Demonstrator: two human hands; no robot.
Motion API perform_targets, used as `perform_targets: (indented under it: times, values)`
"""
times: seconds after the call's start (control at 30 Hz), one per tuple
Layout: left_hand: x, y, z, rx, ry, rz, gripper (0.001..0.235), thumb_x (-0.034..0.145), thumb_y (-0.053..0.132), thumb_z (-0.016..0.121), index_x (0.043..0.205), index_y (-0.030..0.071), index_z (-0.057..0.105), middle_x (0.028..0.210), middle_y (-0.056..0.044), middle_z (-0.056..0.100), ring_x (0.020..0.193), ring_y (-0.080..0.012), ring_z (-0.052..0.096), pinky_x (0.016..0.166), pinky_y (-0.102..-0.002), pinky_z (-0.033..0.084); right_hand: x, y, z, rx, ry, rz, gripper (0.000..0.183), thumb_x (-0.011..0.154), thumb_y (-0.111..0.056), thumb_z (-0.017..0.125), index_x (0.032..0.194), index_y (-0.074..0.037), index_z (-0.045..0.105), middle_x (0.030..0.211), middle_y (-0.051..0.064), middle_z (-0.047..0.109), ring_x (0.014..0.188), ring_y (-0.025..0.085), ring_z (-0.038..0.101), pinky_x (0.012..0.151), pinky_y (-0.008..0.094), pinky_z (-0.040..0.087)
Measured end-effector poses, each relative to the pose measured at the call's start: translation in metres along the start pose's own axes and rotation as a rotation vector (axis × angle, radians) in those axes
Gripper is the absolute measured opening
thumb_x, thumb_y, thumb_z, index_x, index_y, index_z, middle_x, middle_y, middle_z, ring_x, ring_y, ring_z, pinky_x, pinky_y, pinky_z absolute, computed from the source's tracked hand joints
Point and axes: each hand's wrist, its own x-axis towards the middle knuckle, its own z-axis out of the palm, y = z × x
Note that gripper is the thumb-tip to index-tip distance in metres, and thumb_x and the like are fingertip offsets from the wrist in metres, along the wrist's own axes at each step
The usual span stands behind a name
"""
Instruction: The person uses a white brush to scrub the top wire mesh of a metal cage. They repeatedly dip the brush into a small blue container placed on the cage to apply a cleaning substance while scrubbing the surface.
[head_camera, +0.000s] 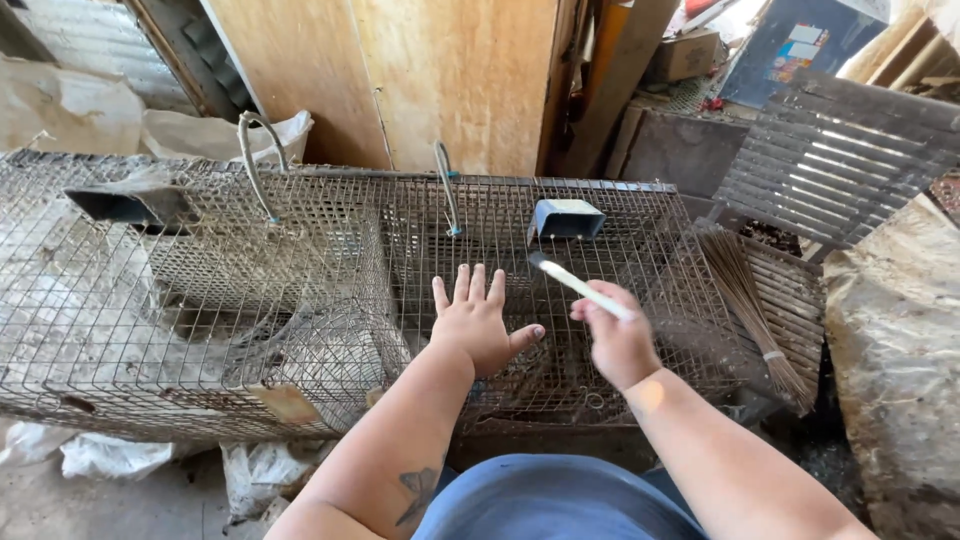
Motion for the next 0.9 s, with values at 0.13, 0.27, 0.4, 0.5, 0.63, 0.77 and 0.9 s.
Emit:
perform_targets:
  times: [0.13, 0.27, 0.4, 0.5, 0.63, 0.77, 0.9]
  values:
    - [-0.001, -0.001, -0.001, 0.008, -0.025, 0.002, 0.099, 0.094, 0.079, 0.022, 0.167, 0.012, 0.011, 0.174, -0.017, 0.004, 0.162, -0.0337, -0.004, 0.126, -0.063, -0.007, 0.014, -0.039, -0.026, 0.376, 0.211, 0.334, 0.03, 0.101, -0.006, 0.05, 0.13, 0.001, 0.05, 0.098, 0.019, 0.07, 0.079, 0.023, 0.07, 0.065, 0.026, 0.056]
    - [0.006, -0.004, 0.001, -0.014, -0.027, 0.015, 0.099, 0.094, 0.078, 0.023, 0.167, 0.012, 0.013, 0.174, -0.018, 0.003, 0.161, -0.0357, -0.004, 0.125, -0.065, -0.008, 0.039, -0.044, -0.06, 0.079, 0.314, 0.281, 0.022, 0.103, -0.021, 0.061, 0.114, -0.003, 0.057, 0.087, 0.016, 0.071, 0.067, 0.018, 0.07, 0.055, 0.027, 0.055]
    - [0.013, -0.005, 0.005, 0.009, -0.016, 0.012, 0.096, 0.096, 0.076, 0.027, 0.166, 0.012, 0.013, 0.174, -0.018, 0.004, 0.161, -0.036, -0.005, 0.124, -0.066, -0.008, 0.075, -0.017, -0.088, -0.322, 0.339, 0.289, 0.024, 0.089, -0.03, 0.065, 0.072, -0.014, 0.071, 0.058, 0.007, 0.064, 0.049, 0.014, 0.063, 0.045, 0.024, 0.045]
    - [0.012, -0.006, 0.006, 0.001, -0.019, 0.016, 0.095, 0.096, 0.075, 0.027, 0.166, 0.013, 0.012, 0.174, -0.018, 0.004, 0.161, -0.036, -0.005, 0.124, -0.067, -0.009, 0.105, 0.004, -0.11, -0.311, 0.367, 0.271, 0.023, 0.09, -0.028, 0.061, 0.073, -0.014, 0.069, 0.057, 0.008, 0.064, 0.046, 0.015, 0.066, 0.042, 0.026, 0.051]
    - [0.014, -0.007, 0.007, -0.017, -0.016, 0.018, 0.095, 0.096, 0.075, 0.028, 0.166, 0.013, 0.013, 0.174, -0.018, 0.004, 0.161, -0.036, -0.005, 0.124, -0.067, -0.01, 0.123, -0.024, -0.102, -0.314, 0.339, 0.16, 0.022, 0.105, -0.032, 0.059, 0.098, -0.015, 0.072, 0.064, 0.004, 0.064, 0.056, 0.016, 0.065, 0.059, 0.027, 0.053]
    - [0.015, -0.006, 0.006, -0.016, -0.04, 0.01, 0.095, 0.096, 0.074, 0.03, 0.166, 0.013, 0.011, 0.174, -0.018, 0.002, 0.161, -0.0363, -0.006, 0.124, -0.067, -0.01, 0.137, -0.032, -0.069, -0.081, 0.371, 0.165, 0.027, 0.102, -0.022, 0.059, 0.118, -0.001, 0.063, 0.072, 0.007, 0.07, 0.054, 0.009, 0.066, 0.046, 0.018, 0.053]
    - [0.015, -0.004, 0.003, -0.008, -0.052, 0.004, 0.096, 0.096, 0.074, 0.031, 0.166, 0.013, 0.01, 0.174, -0.017, 0.001, 0.16, -0.0361, -0.006, 0.124, -0.067, -0.009, 0.155, -0.013, -0.056, -0.43, 0.317, 0.321, 0.023, 0.097, -0.039, 0.064, 0.11, -0.021, 0.07, 0.068, -0.005, 0.072, 0.064, 0.006, 0.072, 0.055, 0.02, 0.053]
